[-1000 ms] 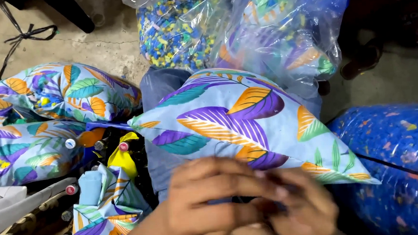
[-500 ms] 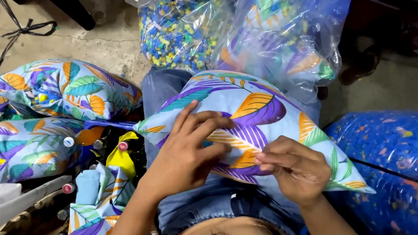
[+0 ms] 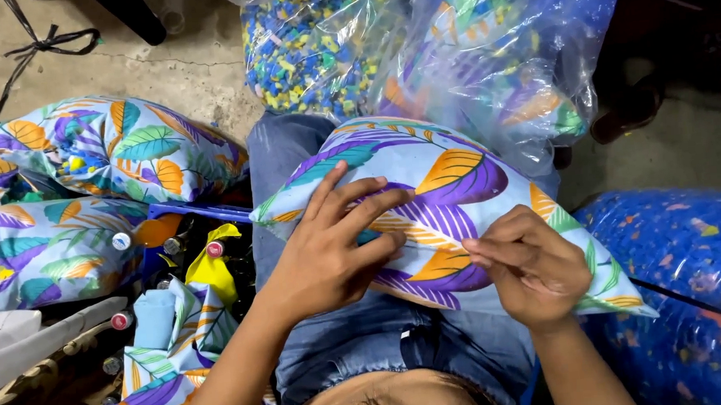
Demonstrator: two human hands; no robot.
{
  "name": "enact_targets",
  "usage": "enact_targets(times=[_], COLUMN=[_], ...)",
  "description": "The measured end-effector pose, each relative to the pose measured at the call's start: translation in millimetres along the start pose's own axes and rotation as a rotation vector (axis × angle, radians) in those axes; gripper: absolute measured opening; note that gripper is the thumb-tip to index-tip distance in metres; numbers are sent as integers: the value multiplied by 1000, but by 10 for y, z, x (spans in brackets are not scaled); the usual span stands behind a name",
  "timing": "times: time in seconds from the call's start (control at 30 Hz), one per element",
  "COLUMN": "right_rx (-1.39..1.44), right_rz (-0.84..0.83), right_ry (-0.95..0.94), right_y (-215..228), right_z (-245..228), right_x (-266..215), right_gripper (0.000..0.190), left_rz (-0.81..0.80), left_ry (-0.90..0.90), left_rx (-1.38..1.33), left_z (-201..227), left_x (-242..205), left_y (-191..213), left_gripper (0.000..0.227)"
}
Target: The person hand-sews the opening of a patterned pillow using a needle and thread. They repeatedly insert the needle through the fabric and pull the thread to close the seam while holding the pillow on their lap.
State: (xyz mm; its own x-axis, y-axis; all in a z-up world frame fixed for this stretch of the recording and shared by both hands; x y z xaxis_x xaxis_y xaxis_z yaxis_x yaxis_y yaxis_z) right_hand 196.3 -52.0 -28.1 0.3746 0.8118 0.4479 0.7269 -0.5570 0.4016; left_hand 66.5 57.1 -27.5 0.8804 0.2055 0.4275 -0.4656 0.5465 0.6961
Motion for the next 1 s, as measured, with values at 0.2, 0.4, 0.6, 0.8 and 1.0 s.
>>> enact_targets(times=[0.2, 0.4, 0.6, 0.8, 1.0], right_rx=[-188, -325, -366, -386, -409], right_rz=[-155, -210, -207, -225, -231], right_ry=[125, 239, 263, 292, 281], right_y=[-190, -295, -314, -343, -366], right_z=[-130, -212, -230, -246, -228], right_x=[107, 108, 84, 76, 40], right_gripper=[15, 7, 6, 6, 13], left_rz=[21, 49, 100, 132, 137], left_ry=[34, 111, 141, 167, 173], left_rx=[-113, -230, -323, -365, -367], left_z=[-40, -85, -107, -136, -131], left_x=[41, 26, 18, 7, 3], left_y=[81, 126, 162, 185, 199], left_gripper=[17, 11, 6, 2, 5])
Point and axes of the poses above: each hand's wrist, its own x-axis towards the middle knuckle, its own y-axis out of the back of the hand, z = x × y, the point moved 8 cm from there along x, towards the middle knuckle, and after that the axes turned 5 degrees about -x, right-handed, at the moved point
